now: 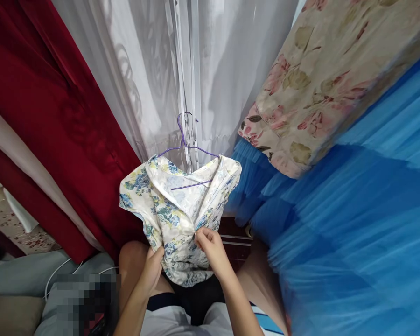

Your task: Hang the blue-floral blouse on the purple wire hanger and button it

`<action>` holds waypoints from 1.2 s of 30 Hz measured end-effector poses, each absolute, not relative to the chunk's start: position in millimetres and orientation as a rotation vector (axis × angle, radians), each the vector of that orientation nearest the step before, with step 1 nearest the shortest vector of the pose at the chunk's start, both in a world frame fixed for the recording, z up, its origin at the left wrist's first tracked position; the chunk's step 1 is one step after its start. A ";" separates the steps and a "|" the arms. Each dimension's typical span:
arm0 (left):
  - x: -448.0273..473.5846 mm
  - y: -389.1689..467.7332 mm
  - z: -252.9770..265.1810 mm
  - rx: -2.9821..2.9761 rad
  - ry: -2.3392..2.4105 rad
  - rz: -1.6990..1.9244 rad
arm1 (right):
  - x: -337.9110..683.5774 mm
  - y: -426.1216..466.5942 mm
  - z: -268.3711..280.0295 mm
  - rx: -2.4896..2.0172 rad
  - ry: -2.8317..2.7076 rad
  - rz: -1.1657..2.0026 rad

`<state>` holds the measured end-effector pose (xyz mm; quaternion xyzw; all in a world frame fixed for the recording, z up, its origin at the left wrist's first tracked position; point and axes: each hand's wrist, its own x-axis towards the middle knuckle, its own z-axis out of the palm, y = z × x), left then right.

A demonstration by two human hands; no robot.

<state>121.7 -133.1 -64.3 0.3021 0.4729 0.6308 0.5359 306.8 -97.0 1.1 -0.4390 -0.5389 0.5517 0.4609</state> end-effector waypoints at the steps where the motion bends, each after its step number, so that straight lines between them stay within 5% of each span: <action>1: 123.0 -133.3 -62.4 0.694 1.133 1.527 | 306.2 -98.2 0.3 -1.085 -1.299 1.416; 13: 135.6 -129.1 -59.9 0.639 1.119 1.483 | 301.6 -98.0 -5.2 -0.989 -1.335 1.428; 20: 129.0 -137.5 -59.0 1.247 1.698 1.926 | 314.4 -109.9 -16.7 -1.076 -1.200 1.435; 30: 183.5 -110.3 -47.1 1.681 1.378 1.359 | 299.2 -109.0 1.2 -1.046 -1.188 1.425; 36: 168.2 -105.6 -45.5 1.891 1.339 1.250 | 297.8 -43.4 82.0 -0.906 -1.088 1.282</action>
